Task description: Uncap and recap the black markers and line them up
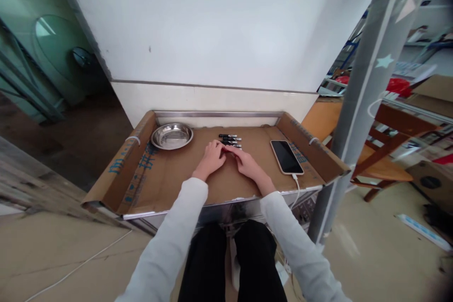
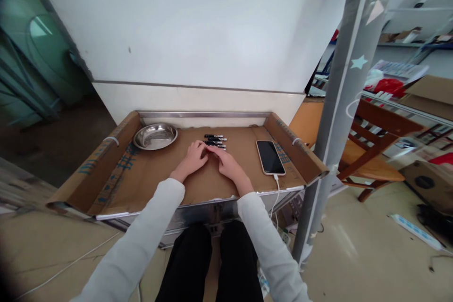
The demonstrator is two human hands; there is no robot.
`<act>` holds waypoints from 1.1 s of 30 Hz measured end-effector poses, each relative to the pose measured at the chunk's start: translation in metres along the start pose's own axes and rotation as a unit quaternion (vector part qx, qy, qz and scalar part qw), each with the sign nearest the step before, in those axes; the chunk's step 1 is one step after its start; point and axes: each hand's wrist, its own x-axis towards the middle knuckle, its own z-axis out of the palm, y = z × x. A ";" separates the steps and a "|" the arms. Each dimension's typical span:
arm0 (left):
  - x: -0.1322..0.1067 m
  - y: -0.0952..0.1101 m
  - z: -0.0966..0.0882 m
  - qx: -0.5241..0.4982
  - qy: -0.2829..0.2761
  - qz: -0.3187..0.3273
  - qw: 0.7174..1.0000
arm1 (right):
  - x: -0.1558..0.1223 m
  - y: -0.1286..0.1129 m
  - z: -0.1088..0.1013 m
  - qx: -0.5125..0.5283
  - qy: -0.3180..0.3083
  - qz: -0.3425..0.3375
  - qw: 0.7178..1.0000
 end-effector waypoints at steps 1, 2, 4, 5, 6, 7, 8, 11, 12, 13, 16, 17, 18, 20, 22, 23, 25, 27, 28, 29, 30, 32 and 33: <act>0.000 0.001 -0.001 -0.004 -0.002 0.005 1.000 | -0.002 0.000 -0.001 -0.021 0.001 -0.003 1.000; -0.001 0.001 -0.002 -0.011 -0.003 0.012 1.000 | -0.004 0.001 -0.002 -0.050 0.010 0.004 0.999; -0.003 0.004 -0.004 -0.028 -0.002 0.030 0.999 | -0.007 0.002 -0.003 -0.118 0.044 0.049 0.991; -0.003 0.005 -0.006 -0.037 -0.002 0.038 0.999 | -0.008 0.003 -0.004 -0.147 0.060 0.078 0.984; -0.004 0.006 -0.008 -0.044 -0.004 0.046 0.998 | -0.009 0.003 -0.004 -0.167 0.070 0.103 0.978; -0.004 0.007 -0.009 -0.051 -0.005 0.050 0.997 | -0.009 0.004 -0.004 -0.174 0.073 0.119 0.975; -0.004 0.007 -0.010 -0.057 -0.009 0.052 0.997 | -0.009 0.005 -0.004 -0.170 0.072 0.122 0.975; -0.005 0.007 -0.011 -0.081 -0.019 0.051 0.995 | -0.008 0.007 -0.005 -0.133 0.065 0.098 0.984; -0.005 0.007 -0.011 -0.090 -0.025 0.051 0.994 | -0.008 0.007 -0.005 -0.125 0.069 0.093 0.985; -0.005 0.007 -0.012 -0.097 -0.029 0.051 0.994 | -0.008 0.007 -0.006 -0.124 0.076 0.092 0.985; -0.006 0.007 -0.012 -0.103 -0.039 0.065 0.992 | -0.008 0.007 -0.007 -0.165 0.112 0.121 0.972; -0.006 0.007 -0.012 -0.100 -0.040 0.072 0.992 | -0.009 0.007 -0.008 -0.184 0.123 0.142 0.965; -0.006 0.007 -0.012 -0.096 -0.040 0.078 0.991 | -0.009 0.008 -0.008 -0.198 0.130 0.162 0.958; -0.006 0.008 -0.012 -0.091 -0.039 0.083 0.992 | -0.009 0.010 -0.007 -0.202 0.131 0.186 0.953; -0.006 0.009 -0.012 -0.086 -0.032 0.075 0.993 | -0.009 0.013 -0.006 -0.185 0.123 0.179 0.958; -0.006 0.009 -0.011 -0.083 -0.027 0.068 0.994 | -0.009 0.015 -0.005 -0.175 0.121 0.171 0.962; -0.005 0.009 -0.010 -0.077 -0.015 0.047 0.996 | -0.009 0.016 -0.004 -0.160 0.116 0.156 0.968; -0.005 0.010 -0.009 -0.074 -0.003 0.023 0.997 | -0.008 0.016 -0.004 -0.156 0.110 0.144 0.971; -0.005 0.009 -0.009 -0.076 0.001 0.015 0.997 | -0.008 0.015 -0.005 -0.159 0.110 0.138 0.971; -0.005 0.009 -0.009 -0.081 0.002 0.009 0.997 | -0.008 0.014 -0.005 -0.166 0.114 0.134 0.970; -0.004 0.009 -0.009 -0.087 0.004 0.006 0.996 | -0.007 0.012 -0.006 -0.174 0.124 0.134 0.968; -0.004 0.009 -0.009 -0.094 0.013 -0.004 0.996 | -0.008 0.011 -0.007 -0.193 0.155 0.151 0.957; -0.003 0.008 -0.010 -0.086 0.028 -0.021 0.996 | -0.008 0.011 -0.007 -0.205 0.172 0.170 0.949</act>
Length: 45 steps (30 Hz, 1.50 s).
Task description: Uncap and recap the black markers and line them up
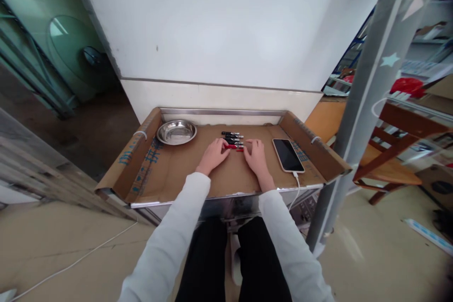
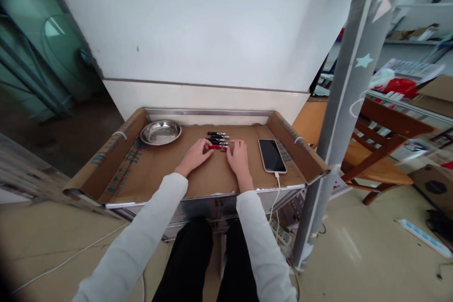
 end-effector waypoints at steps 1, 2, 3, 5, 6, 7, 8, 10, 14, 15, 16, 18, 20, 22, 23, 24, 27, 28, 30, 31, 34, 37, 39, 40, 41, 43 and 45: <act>0.000 0.000 -0.001 0.019 0.024 -0.025 0.999 | -0.001 0.001 0.001 -0.016 0.014 0.026 0.999; 0.000 -0.001 -0.001 0.047 0.055 -0.060 0.996 | -0.001 0.001 0.002 -0.036 0.025 0.054 0.998; 0.000 -0.001 -0.002 0.081 0.091 -0.101 0.987 | -0.002 0.002 0.004 -0.059 0.034 0.081 0.994; -0.001 -0.002 -0.003 0.140 0.151 -0.185 0.961 | -0.003 0.003 0.008 -0.101 0.041 0.121 0.987; -0.002 -0.002 -0.003 0.158 0.166 -0.218 0.949 | -0.004 0.003 0.010 -0.117 0.042 0.131 0.984; -0.003 -0.002 -0.003 0.168 0.170 -0.238 0.941 | -0.005 0.003 0.012 -0.129 0.041 0.136 0.981; -0.004 -0.002 -0.003 0.175 0.165 -0.247 0.939 | -0.005 0.002 0.014 -0.135 0.040 0.137 0.981; -0.005 -0.001 -0.002 0.182 0.146 -0.238 0.943 | -0.005 0.000 0.014 -0.132 0.041 0.134 0.981; -0.007 -0.001 0.000 0.190 0.137 -0.219 0.947 | -0.005 -0.003 0.013 -0.110 0.038 0.132 0.984; -0.007 -0.001 0.001 0.197 0.137 -0.217 0.946 | -0.005 -0.003 0.013 -0.108 0.035 0.133 0.985; -0.007 -0.002 0.001 0.206 0.138 -0.215 0.944 | -0.006 -0.004 0.013 -0.108 0.032 0.133 0.985; -0.006 -0.002 0.002 0.219 0.144 -0.211 0.942 | -0.006 -0.003 0.013 -0.109 0.034 0.130 0.985; -0.006 -0.002 0.002 0.221 0.151 -0.208 0.941 | -0.006 -0.003 0.015 -0.110 0.044 0.125 0.985; -0.005 -0.002 0.002 0.215 0.155 -0.208 0.942 | -0.005 -0.002 0.016 -0.109 0.054 0.120 0.985; -0.005 -0.002 0.002 0.209 0.154 -0.209 0.943 | -0.005 -0.001 0.016 -0.110 0.056 0.120 0.985; -0.005 -0.002 0.002 0.201 0.152 -0.211 0.944 | -0.004 -0.001 0.016 -0.113 0.055 0.119 0.985; -0.005 -0.002 0.002 0.177 0.146 -0.221 0.948 | -0.003 -0.001 0.017 -0.133 0.043 0.126 0.982; -0.004 -0.002 0.002 0.172 0.146 -0.224 0.948 | -0.003 -0.001 0.017 -0.138 0.041 0.126 0.981; -0.004 -0.002 0.002 0.173 0.147 -0.229 0.946 | -0.003 -0.002 0.017 -0.139 0.044 0.124 0.981; -0.003 -0.002 0.002 0.177 0.148 -0.231 0.945 | -0.003 -0.002 0.016 -0.138 0.047 0.124 0.981; -0.002 -0.003 0.000 0.168 0.139 -0.206 0.954 | -0.003 -0.003 0.014 -0.138 0.048 0.131 0.981; -0.001 -0.002 -0.003 0.124 0.094 -0.089 0.984 | -0.001 -0.004 0.007 -0.113 0.031 0.140 0.983; -0.001 -0.001 -0.004 0.101 0.051 0.007 0.994 | 0.002 -0.006 0.002 -0.078 0.025 0.139 0.987; -0.001 0.000 -0.004 0.094 0.031 0.044 0.994 | 0.003 -0.006 -0.001 -0.061 0.021 0.132 0.989; -0.001 0.001 -0.004 0.090 0.014 0.072 0.993 | 0.004 -0.008 -0.003 -0.046 0.013 0.117 0.992; -0.002 0.002 -0.004 0.088 -0.008 0.103 0.991 | 0.003 -0.011 -0.006 -0.028 -0.020 0.068 0.997; -0.002 0.002 -0.003 0.093 -0.020 0.110 0.989 | 0.002 -0.014 -0.007 -0.030 -0.057 0.018 0.998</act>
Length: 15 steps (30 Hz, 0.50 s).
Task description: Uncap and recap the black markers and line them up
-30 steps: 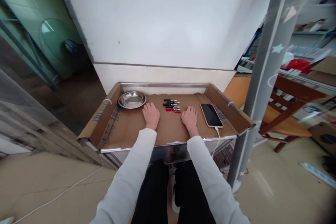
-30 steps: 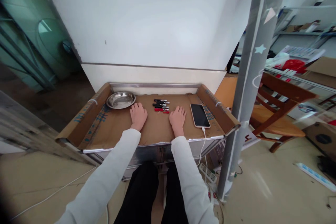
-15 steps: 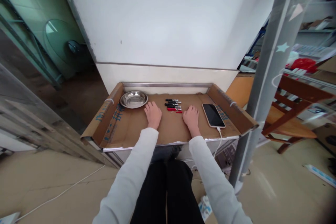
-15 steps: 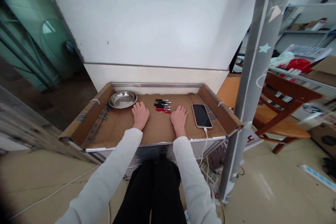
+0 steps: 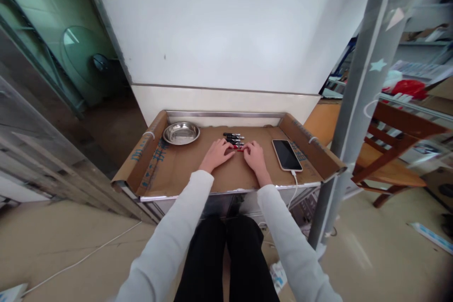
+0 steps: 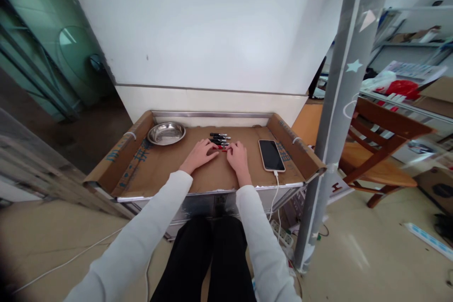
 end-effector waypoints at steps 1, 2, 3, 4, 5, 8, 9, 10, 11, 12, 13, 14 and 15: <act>0.000 -0.001 0.000 0.003 -0.005 0.001 1.000 | -0.001 -0.002 0.000 -0.010 -0.013 -0.018 1.000; 0.000 -0.001 0.001 0.005 -0.011 0.002 1.000 | -0.002 -0.003 0.000 -0.023 -0.023 -0.029 0.999; 0.000 -0.002 0.002 0.005 -0.015 0.003 1.000 | -0.003 -0.004 0.001 -0.035 -0.030 -0.036 0.998; 0.000 -0.003 0.002 0.005 -0.018 0.005 1.000 | -0.003 -0.005 0.001 -0.046 -0.036 -0.040 0.997; 0.001 -0.004 0.003 0.003 -0.019 0.007 1.000 | -0.003 -0.005 0.002 -0.055 -0.040 -0.044 0.997; 0.002 -0.006 0.004 -0.007 -0.020 0.012 1.000 | -0.003 -0.005 0.002 -0.068 -0.046 -0.059 0.995; 0.002 -0.006 0.004 -0.010 -0.019 0.012 1.000 | -0.003 -0.005 0.002 -0.069 -0.044 -0.062 0.995; 0.002 -0.006 0.005 -0.011 -0.017 0.008 1.000 | -0.004 -0.005 0.003 -0.072 -0.038 -0.060 0.995; 0.003 -0.007 0.005 -0.010 -0.013 0.002 1.000 | -0.004 -0.005 0.003 -0.077 -0.028 -0.052 0.995; 0.003 -0.008 0.005 -0.009 -0.008 -0.006 1.000 | -0.004 -0.005 0.003 -0.084 -0.017 -0.040 0.996; 0.003 -0.008 0.005 -0.010 -0.003 -0.016 1.000 | -0.005 -0.006 0.003 -0.092 -0.006 -0.027 0.995; 0.003 -0.009 0.006 -0.014 0.000 -0.026 1.000 | -0.005 -0.006 0.003 -0.102 0.002 -0.014 0.995; 0.003 -0.010 0.006 -0.022 0.002 -0.034 0.999 | -0.005 -0.006 0.004 -0.111 0.007 -0.005 0.994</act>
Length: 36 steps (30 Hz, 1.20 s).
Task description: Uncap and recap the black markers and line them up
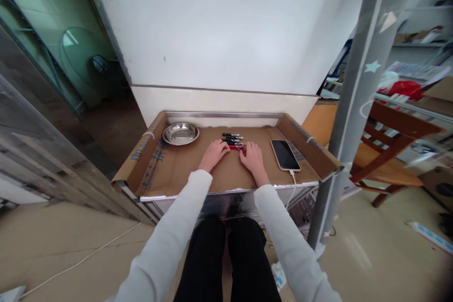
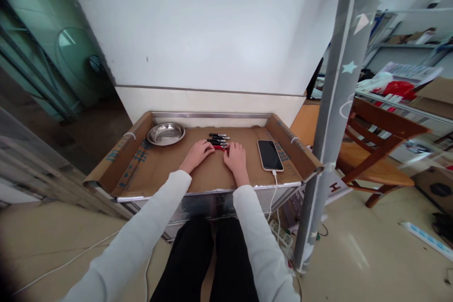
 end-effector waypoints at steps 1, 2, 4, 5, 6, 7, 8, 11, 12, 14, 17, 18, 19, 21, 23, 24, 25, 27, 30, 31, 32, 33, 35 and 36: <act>0.000 -0.001 0.000 -0.010 0.002 -0.006 1.000 | 0.000 0.000 0.001 -0.009 0.002 0.005 1.000; 0.000 -0.001 0.000 -0.018 0.004 -0.011 1.000 | 0.000 0.000 0.002 -0.017 0.001 0.006 1.000; 0.000 -0.001 0.001 -0.027 0.010 -0.020 0.999 | 0.000 0.000 0.004 -0.031 0.000 0.005 1.000; 0.000 0.000 0.001 -0.029 0.014 -0.025 0.999 | 0.001 0.000 0.005 -0.034 -0.001 0.004 0.999; 0.000 0.000 0.001 -0.029 0.017 -0.028 0.999 | 0.001 0.000 0.005 -0.035 -0.002 0.002 0.999; 0.000 0.000 0.000 -0.029 0.021 -0.032 0.999 | 0.002 0.000 0.006 -0.034 -0.003 0.001 0.999; 0.001 0.001 0.000 -0.026 0.028 -0.036 0.999 | 0.003 0.001 0.006 -0.031 -0.002 -0.002 1.000; 0.001 0.000 -0.001 -0.005 0.064 -0.071 0.995 | 0.005 0.003 0.007 -0.009 0.005 -0.010 1.000; 0.001 0.000 -0.001 0.000 0.073 -0.088 0.993 | 0.006 0.003 0.008 -0.001 0.008 -0.011 1.000; 0.001 -0.002 -0.001 -0.002 0.072 -0.105 0.992 | 0.007 0.005 0.008 0.005 0.014 -0.009 1.000; -0.001 -0.003 -0.001 -0.018 0.037 -0.078 0.996 | 0.008 0.005 0.009 -0.027 0.026 0.001 0.999; -0.001 -0.004 0.000 -0.020 0.025 -0.071 0.997 | 0.009 0.004 0.008 -0.042 0.033 0.005 0.999; -0.001 -0.004 0.000 -0.019 0.018 -0.071 0.997 | 0.009 0.004 0.008 -0.056 0.040 0.009 0.998; -0.002 -0.005 0.001 -0.015 0.011 -0.079 0.997 | 0.011 0.002 0.007 -0.078 0.057 0.017 0.995; -0.002 -0.004 0.001 -0.013 0.010 -0.083 0.996 | 0.013 0.001 0.007 -0.089 0.062 0.019 0.994; -0.002 -0.003 0.000 -0.013 0.008 -0.080 0.997 | 0.014 0.001 0.007 -0.089 0.057 0.016 0.994; -0.002 -0.003 -0.001 -0.012 0.004 -0.075 0.997 | 0.014 0.001 0.007 -0.087 0.050 0.011 0.995; -0.001 -0.001 -0.003 -0.013 -0.008 -0.063 0.998 | 0.015 0.000 0.007 -0.077 0.035 0.002 0.996; -0.001 0.000 -0.004 -0.017 -0.020 -0.044 0.999 | 0.015 0.000 0.007 -0.050 0.022 -0.012 0.998; -0.001 0.000 -0.004 -0.020 -0.021 -0.041 0.999 | 0.015 0.000 0.006 -0.038 0.019 -0.017 0.999; 0.000 -0.001 -0.004 -0.023 -0.019 -0.040 0.999 | 0.015 0.001 0.006 -0.023 0.017 -0.023 0.999; 0.000 -0.001 -0.004 -0.029 -0.015 -0.041 0.999 | 0.015 0.001 0.006 -0.006 0.014 -0.030 0.999; 0.000 -0.002 -0.004 -0.056 -0.004 -0.043 0.997 | 0.015 0.002 0.006 0.032 0.009 -0.044 0.998; 0.000 -0.002 -0.004 -0.079 0.001 -0.044 0.996 | 0.015 0.002 0.006 0.050 0.006 -0.054 0.997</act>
